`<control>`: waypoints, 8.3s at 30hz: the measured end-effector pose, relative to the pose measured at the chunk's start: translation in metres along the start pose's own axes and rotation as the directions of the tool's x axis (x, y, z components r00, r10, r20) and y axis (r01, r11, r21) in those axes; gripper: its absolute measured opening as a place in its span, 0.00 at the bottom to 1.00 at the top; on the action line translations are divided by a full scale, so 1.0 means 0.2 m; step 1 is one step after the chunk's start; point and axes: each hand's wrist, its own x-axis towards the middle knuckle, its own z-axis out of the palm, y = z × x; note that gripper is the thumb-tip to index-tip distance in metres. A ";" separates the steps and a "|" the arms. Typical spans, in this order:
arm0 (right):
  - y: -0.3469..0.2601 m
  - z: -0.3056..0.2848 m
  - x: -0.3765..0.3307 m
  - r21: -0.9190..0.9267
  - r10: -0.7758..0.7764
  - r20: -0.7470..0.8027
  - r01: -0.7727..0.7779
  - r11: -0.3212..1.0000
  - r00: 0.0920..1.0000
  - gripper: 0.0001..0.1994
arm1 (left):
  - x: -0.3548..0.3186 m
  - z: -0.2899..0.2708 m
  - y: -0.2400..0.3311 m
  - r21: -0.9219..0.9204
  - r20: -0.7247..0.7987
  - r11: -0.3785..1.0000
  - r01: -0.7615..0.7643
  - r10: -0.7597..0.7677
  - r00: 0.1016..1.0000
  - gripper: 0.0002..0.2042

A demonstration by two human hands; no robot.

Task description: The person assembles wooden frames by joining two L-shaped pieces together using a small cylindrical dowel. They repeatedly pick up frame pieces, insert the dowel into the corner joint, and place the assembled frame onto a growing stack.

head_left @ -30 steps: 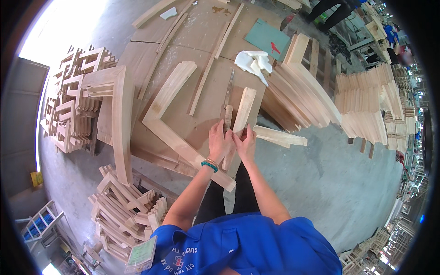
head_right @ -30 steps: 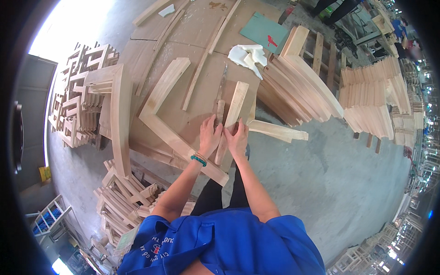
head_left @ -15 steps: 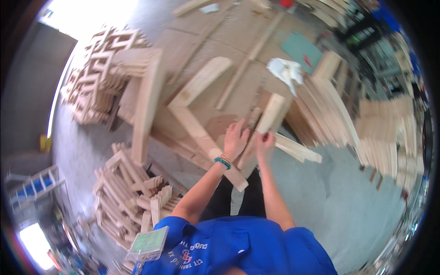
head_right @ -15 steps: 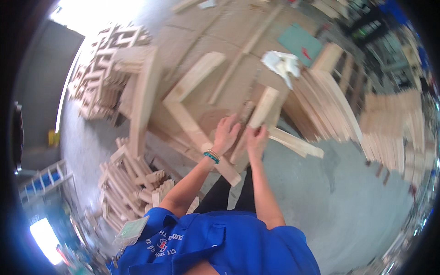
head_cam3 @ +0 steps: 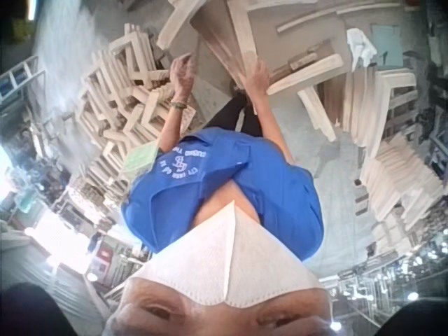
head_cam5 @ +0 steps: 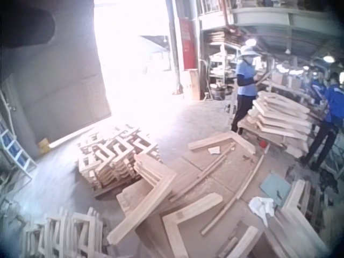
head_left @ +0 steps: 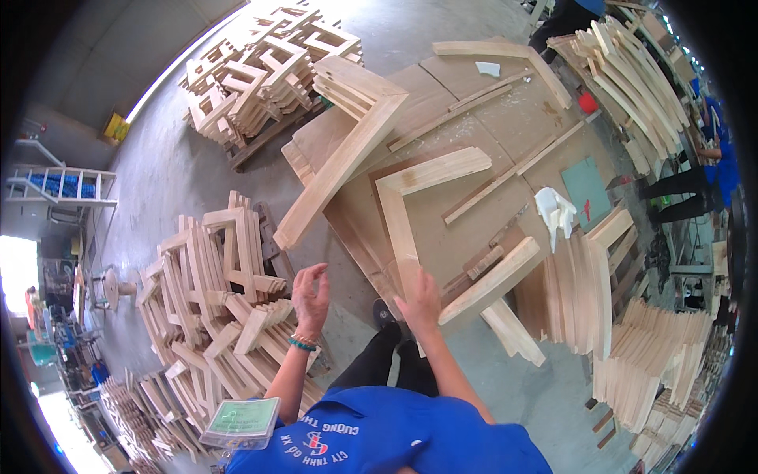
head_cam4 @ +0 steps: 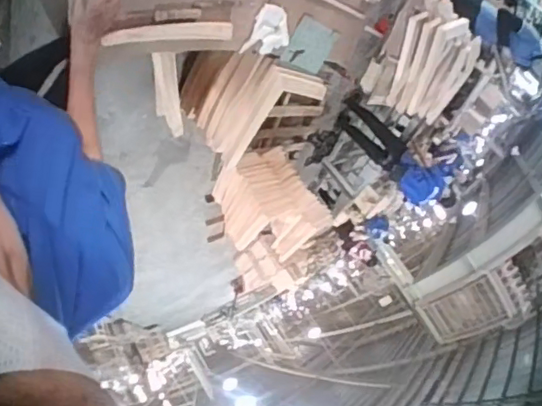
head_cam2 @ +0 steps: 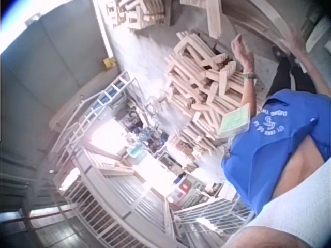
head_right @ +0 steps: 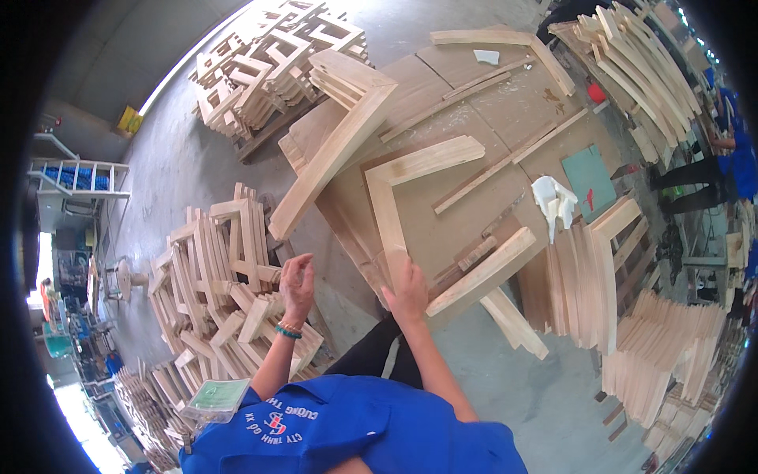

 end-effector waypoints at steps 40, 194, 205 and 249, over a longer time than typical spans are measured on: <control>-1.38 0.36 -0.55 0.167 -0.633 0.613 0.705 0.689 0.473 0.40 | -0.81 -0.98 -0.76 -0.866 0.309 0.324 0.380 -0.251 0.918 0.29; -1.17 0.82 1.36 0.095 0.368 -0.585 -0.389 0.916 0.723 0.49 | 1.16 -1.10 -1.95 -0.061 0.603 0.420 0.906 -0.707 0.368 0.24; -1.22 0.76 1.45 0.373 0.749 -0.349 -0.649 0.663 0.564 0.35 | 2.24 -1.32 -2.24 -0.145 0.563 0.350 0.925 -0.740 0.368 0.15; -1.97 0.46 4.07 0.241 0.466 0.208 -0.507 0.827 0.860 0.27 | 4.89 -0.18 -1.57 -0.041 0.711 0.972 0.231 -0.134 0.690 0.36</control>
